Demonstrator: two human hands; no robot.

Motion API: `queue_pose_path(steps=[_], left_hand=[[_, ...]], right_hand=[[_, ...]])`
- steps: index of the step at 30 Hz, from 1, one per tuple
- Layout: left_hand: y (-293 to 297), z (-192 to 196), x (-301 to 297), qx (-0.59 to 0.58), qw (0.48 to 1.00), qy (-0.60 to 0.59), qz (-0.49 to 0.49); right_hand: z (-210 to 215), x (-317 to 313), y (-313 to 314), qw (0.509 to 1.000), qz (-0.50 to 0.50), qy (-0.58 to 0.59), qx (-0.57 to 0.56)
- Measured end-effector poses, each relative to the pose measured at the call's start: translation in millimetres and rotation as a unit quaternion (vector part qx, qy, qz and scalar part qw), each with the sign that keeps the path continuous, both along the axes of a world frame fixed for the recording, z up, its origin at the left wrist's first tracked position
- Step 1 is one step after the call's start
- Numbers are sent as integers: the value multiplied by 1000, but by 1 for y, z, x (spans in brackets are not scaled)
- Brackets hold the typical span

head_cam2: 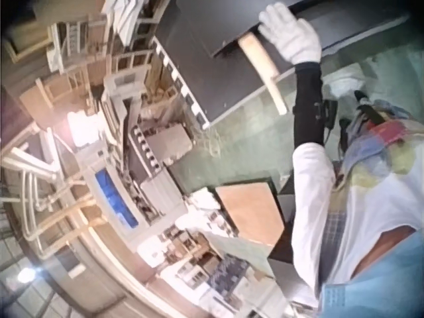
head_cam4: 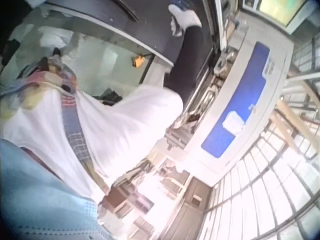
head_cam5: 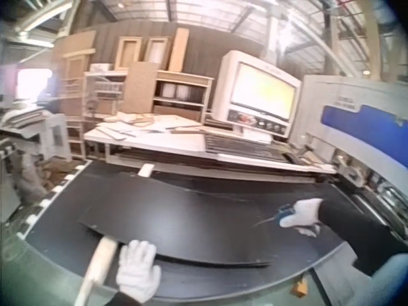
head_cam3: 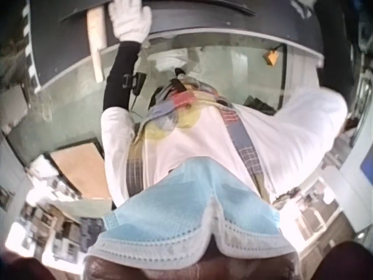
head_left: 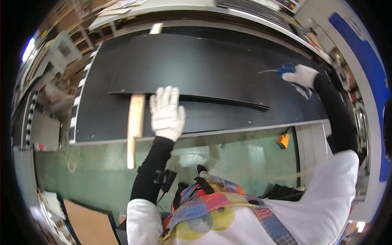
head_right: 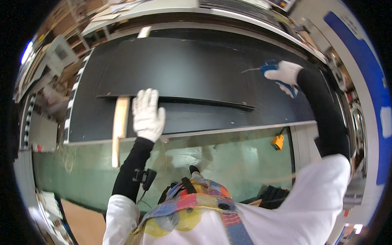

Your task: Removing dust from wooden panels using an air gun and stacking them in a furniture factory.

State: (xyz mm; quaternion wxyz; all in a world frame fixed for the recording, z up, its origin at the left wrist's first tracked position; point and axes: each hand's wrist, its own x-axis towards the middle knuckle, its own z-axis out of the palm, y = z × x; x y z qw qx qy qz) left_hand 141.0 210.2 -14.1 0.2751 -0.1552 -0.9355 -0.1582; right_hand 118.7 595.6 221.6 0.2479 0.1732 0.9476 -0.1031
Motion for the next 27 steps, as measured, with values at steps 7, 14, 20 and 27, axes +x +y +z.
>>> queue_pose_path(steps=[7,14,20,27], left_hand=[[1,-3,0,11,1000,-19,-20],[-27,-31,36,24,998,-53,-31],[-85,-72,148,114,977,-122,-129],[-135,-150,238,110,867,-484,-39]], right_hand=[[1,-6,-90,986,84,137,-45],[-47,25,-218,936,119,89,-319],[-86,58,-324,820,193,115,-526],[-178,88,-376,846,302,222,-380]])
